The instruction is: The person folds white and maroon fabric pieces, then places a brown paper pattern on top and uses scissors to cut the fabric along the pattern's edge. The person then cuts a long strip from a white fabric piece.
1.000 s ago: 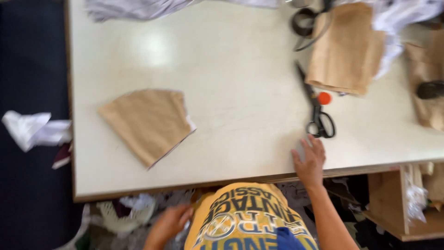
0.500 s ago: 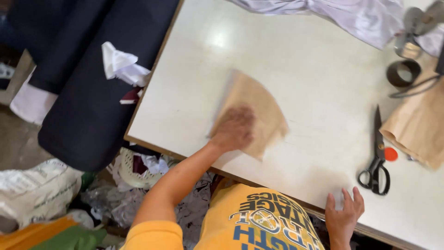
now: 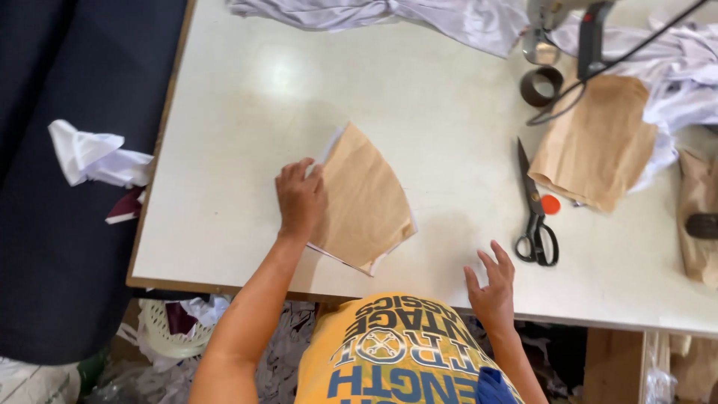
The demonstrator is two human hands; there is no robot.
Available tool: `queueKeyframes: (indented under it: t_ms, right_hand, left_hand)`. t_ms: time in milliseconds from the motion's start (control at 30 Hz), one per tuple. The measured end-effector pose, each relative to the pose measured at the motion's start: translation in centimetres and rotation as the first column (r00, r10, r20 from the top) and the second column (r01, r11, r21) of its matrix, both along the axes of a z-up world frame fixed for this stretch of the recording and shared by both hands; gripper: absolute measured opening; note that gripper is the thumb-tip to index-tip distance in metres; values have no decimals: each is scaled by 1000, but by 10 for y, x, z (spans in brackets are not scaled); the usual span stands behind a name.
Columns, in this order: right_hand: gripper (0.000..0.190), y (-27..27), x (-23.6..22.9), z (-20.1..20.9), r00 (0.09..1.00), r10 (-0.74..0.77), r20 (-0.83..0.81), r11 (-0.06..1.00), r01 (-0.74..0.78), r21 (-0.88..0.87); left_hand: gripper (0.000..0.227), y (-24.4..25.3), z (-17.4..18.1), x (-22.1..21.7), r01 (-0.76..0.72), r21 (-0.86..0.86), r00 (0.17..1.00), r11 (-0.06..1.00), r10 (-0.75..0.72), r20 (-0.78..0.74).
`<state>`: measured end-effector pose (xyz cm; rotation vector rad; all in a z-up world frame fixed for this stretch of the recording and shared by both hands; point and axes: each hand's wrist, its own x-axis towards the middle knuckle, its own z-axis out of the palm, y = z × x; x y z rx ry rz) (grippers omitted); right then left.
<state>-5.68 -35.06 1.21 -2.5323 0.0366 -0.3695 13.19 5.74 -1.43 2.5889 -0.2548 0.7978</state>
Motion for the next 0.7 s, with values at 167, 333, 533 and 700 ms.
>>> queueKeyframes:
  t_ms: [167,333,533,700]
  right_hand:
    - [51,12,5,23,994,-6,-107,974,30,224]
    - [65,29,38,28,919,142,-369,515,250,820]
    - [53,-76,37,-16,845,-338,-414,455,532,715]
    - [46,-294,29,-42,657,-725,-206,310,578,755]
  left_hand:
    - [15,-62,23,-36,230,-40,969,972,-225,97]
    - [18,-179,83,-111,785,-278,587,554,-808,46]
    - [36,-145,57,-85,550,-291,813,783,-582,-29]
    - [75,-3,-50,-5,-11,-6,994,1000,10,-108]
